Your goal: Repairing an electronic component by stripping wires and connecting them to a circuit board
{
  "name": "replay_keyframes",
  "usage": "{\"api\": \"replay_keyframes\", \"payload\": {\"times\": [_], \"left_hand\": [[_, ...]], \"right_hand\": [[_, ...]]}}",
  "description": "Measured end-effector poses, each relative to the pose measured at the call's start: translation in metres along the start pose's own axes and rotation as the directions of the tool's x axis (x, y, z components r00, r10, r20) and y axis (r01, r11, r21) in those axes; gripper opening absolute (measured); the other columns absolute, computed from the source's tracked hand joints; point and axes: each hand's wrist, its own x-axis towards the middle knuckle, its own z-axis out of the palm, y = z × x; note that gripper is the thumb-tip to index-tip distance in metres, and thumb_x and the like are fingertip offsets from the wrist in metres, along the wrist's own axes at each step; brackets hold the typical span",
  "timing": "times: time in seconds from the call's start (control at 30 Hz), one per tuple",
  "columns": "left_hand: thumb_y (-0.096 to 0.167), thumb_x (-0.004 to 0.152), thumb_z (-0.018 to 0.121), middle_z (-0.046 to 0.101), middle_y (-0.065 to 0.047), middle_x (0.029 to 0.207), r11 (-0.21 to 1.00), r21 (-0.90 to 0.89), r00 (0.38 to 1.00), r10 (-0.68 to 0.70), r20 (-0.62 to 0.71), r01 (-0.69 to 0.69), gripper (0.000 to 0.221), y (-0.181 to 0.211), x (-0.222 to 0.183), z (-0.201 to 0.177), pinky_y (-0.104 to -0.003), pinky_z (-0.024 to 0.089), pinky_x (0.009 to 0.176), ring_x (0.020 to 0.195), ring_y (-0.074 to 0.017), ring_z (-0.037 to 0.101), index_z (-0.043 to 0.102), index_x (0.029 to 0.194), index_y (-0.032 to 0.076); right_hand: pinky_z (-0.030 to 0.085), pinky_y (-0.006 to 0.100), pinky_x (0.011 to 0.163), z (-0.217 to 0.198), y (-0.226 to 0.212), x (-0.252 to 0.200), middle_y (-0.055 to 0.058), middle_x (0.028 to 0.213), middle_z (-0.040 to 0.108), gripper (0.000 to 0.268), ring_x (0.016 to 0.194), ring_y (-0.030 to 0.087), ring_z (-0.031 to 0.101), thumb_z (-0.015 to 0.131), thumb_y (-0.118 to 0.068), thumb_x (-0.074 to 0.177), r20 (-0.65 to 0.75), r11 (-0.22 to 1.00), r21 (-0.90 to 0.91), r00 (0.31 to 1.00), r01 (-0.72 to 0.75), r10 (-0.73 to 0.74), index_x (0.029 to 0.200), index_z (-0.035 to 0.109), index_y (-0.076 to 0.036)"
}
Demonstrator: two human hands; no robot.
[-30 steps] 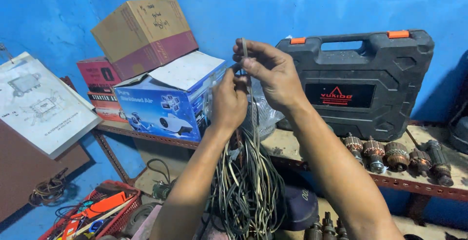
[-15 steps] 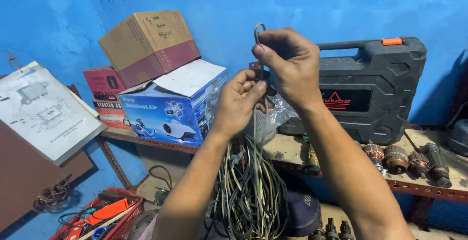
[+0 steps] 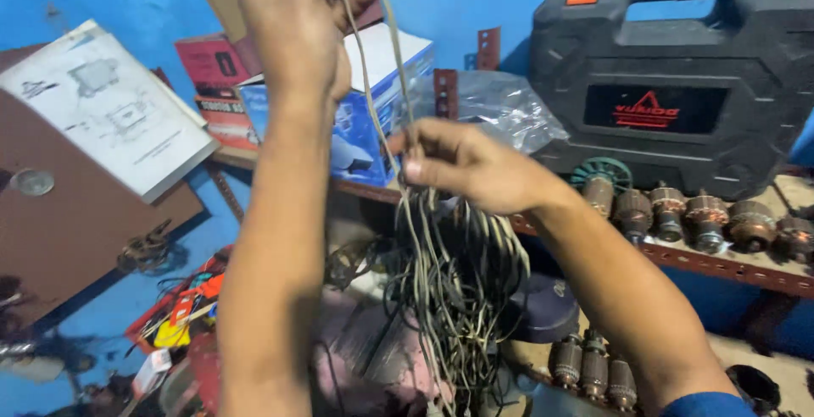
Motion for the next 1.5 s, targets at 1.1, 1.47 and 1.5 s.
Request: {"api": "replay_keyframes", "payload": {"times": [1.1,1.47,1.5], "left_hand": [[0.007,0.104,0.053,0.06,-0.006,0.097,0.602,0.688,0.893,-0.098,-0.44,0.405,0.025,0.364,-0.25,-0.243,-0.028,0.06,0.067,0.076,-0.0135,0.066,0.052,0.129,0.005],[0.01,0.096,0.067,0.069,-0.009,0.093,0.88,0.146,0.728,-0.27,-0.63,0.452,0.02,0.391,-0.373,-0.239,-0.023,0.049,0.065,0.071,-0.0121,0.06,0.058,0.112,0.002],[0.005,0.096,0.067,0.069,-0.01,0.095,0.921,0.11,0.728,-0.217,-0.651,0.373,0.025,0.397,-0.38,-0.245,-0.021,0.047,0.061,0.07,-0.0111,0.059,0.057,0.118,0.002]], "right_hand": [[0.03,0.02,0.046,0.334,-0.092,0.147,0.0,0.067,0.046,0.024,0.05,0.005,0.038,0.055,-0.021,0.109,0.148,0.348,0.933,0.98,-0.094,-0.133,0.115,0.063,0.0],[0.046,0.026,0.05,0.488,-0.087,0.148,0.007,0.076,0.059,0.022,0.059,0.013,0.051,0.052,-0.016,0.109,0.492,0.327,0.831,0.869,-0.45,-0.054,0.115,0.065,0.002],[0.054,0.024,0.058,0.494,-0.087,0.146,0.009,0.088,0.066,0.019,0.067,0.013,0.06,0.056,-0.013,0.109,0.499,0.346,0.833,0.856,-0.432,-0.132,0.116,0.066,0.002]]}}
